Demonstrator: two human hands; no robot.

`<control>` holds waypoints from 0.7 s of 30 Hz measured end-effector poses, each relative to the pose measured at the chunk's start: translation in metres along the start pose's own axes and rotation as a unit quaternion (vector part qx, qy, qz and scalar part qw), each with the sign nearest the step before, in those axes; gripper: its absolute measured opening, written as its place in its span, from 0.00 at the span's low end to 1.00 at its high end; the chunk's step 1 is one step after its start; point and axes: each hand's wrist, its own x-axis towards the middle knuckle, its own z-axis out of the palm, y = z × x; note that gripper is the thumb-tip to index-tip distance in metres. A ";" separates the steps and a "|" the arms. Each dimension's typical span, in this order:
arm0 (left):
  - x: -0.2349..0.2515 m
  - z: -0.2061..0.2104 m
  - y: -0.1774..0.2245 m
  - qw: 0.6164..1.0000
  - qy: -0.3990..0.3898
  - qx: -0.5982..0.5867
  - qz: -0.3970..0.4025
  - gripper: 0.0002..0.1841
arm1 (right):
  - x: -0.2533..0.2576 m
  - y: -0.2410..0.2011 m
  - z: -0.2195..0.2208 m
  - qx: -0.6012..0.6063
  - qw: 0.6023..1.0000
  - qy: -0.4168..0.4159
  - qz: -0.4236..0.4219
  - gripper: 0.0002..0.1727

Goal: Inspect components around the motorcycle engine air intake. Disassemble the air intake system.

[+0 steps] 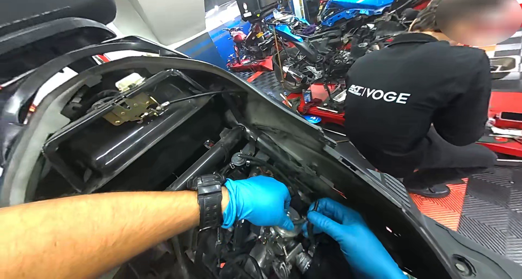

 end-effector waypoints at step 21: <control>0.006 0.022 -0.026 0.999 -0.015 0.040 -0.029 0.13 | 0.004 -0.001 0.002 -0.006 0.998 0.053 0.040 0.10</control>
